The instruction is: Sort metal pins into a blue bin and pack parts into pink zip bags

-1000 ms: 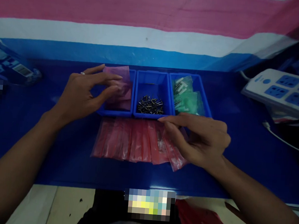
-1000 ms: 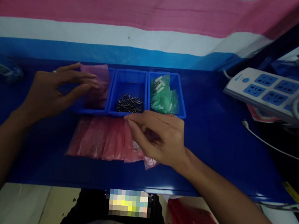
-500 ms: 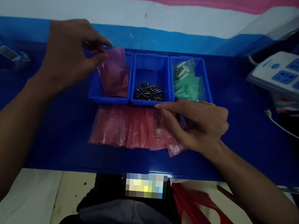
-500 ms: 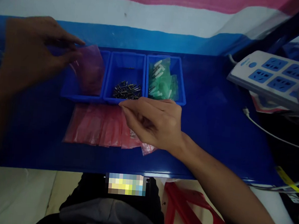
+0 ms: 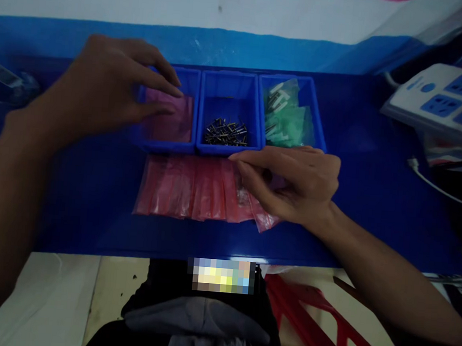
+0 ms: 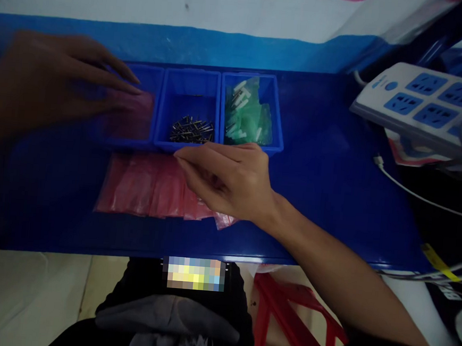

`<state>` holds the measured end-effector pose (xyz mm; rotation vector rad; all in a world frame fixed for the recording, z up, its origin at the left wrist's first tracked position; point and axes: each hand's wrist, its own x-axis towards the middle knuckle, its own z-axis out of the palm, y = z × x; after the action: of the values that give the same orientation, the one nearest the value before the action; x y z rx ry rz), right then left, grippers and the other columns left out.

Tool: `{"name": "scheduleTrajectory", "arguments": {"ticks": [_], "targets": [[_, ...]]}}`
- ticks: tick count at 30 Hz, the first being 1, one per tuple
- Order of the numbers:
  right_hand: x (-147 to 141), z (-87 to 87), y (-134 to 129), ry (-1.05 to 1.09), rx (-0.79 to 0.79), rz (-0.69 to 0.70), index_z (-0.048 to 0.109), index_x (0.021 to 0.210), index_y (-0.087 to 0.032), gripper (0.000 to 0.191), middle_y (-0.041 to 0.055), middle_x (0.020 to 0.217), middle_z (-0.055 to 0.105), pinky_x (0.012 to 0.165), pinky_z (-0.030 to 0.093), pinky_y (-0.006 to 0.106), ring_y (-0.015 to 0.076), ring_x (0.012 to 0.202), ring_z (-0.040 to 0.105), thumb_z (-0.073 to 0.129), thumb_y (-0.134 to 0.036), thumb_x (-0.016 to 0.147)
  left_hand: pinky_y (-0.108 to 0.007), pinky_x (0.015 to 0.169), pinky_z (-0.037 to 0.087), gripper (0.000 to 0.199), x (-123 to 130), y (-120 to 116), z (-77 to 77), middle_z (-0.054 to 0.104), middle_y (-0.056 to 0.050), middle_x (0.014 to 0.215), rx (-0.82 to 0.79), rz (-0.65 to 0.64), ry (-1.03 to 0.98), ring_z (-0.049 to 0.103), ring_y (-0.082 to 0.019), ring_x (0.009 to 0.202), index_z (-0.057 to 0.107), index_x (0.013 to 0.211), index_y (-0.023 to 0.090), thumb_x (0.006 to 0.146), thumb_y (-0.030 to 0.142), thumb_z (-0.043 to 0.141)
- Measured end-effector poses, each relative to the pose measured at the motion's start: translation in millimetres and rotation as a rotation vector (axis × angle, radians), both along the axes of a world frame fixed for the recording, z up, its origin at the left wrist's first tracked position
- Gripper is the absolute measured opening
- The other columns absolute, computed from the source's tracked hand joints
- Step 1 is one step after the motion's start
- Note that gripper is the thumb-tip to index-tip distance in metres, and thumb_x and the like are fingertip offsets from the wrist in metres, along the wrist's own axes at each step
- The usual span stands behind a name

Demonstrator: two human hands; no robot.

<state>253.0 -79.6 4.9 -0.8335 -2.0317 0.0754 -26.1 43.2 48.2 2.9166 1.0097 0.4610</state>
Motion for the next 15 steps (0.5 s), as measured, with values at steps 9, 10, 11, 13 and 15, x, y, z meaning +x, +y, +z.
{"name": "scheduleTrajectory", "arguments": {"ticks": [9, 10, 11, 13, 15], "targets": [[-0.3, 0.9, -0.6, -0.087, 0.1, -0.006, 0.072, 0.097, -0.019, 0.006, -0.0066, 0.067, 0.072, 0.056, 0.053, 0.018, 0.0057, 0.059, 0.068, 0.068, -0.017, 0.093, -0.057, 0.111, 0.041, 0.105, 3.5, 14.4, -12.5, 0.062, -0.007, 0.14, -0.045, -0.051, 0.207, 0.049, -0.032, 0.129, 0.066, 0.133, 0.023, 0.077, 0.1, 0.021], [-0.2, 0.8, -0.6, -0.091, 0.096, -0.006, 0.072, 0.098, -0.019, 0.007, -0.0067, 0.067, 0.072, 0.056, 0.053, 0.018, 0.0054, 0.059, 0.068, 0.068, -0.017, 0.093, -0.06, 0.115, 0.036, 0.111, 2.7, 16.2, -14.0, 0.058, -0.009, 0.144, -0.04, -0.043, 0.188, 0.044, -0.034, 0.132, 0.064, 0.136, 0.022, 0.072, 0.103, 0.023], [-0.1, 0.5, -0.6, -0.095, 0.088, -0.006, 0.072, 0.098, -0.019, 0.007, -0.0066, 0.067, 0.072, 0.056, 0.053, 0.018, 0.0054, 0.059, 0.068, 0.067, -0.017, 0.093, -0.061, 0.117, 0.034, 0.115, 1.6, 17.5, -14.7, 0.056, -0.01, 0.145, -0.045, -0.048, 0.174, 0.042, -0.034, 0.132, 0.062, 0.138, 0.021, 0.069, 0.105, 0.024], [0.1, -0.3, -0.4, -0.101, 0.07, -0.003, 0.072, 0.099, -0.019, 0.008, -0.0067, 0.067, 0.072, 0.058, 0.053, 0.019, 0.0059, 0.059, 0.068, 0.066, -0.017, 0.094, -0.06, 0.117, 0.033, 0.119, -0.9, 20.0, -14.5, 0.056, -0.011, 0.145, -0.069, -0.068, 0.185, 0.042, -0.033, 0.132, 0.059, 0.141, 0.018, 0.069, 0.105, 0.023], [0.3, -1.1, -0.5, -0.105, 0.058, 0.002, 0.072, 0.101, -0.019, 0.009, -0.0069, 0.068, 0.072, 0.06, 0.055, 0.02, 0.0065, 0.06, 0.068, 0.065, -0.018, 0.095, -0.057, 0.115, 0.036, 0.117, -3.1, 22.9, -13.9, 0.06, -0.01, 0.14, -0.093, -0.08, 0.227, 0.045, -0.031, 0.129, 0.058, 0.141, 0.017, 0.071, 0.104, 0.021]]}}
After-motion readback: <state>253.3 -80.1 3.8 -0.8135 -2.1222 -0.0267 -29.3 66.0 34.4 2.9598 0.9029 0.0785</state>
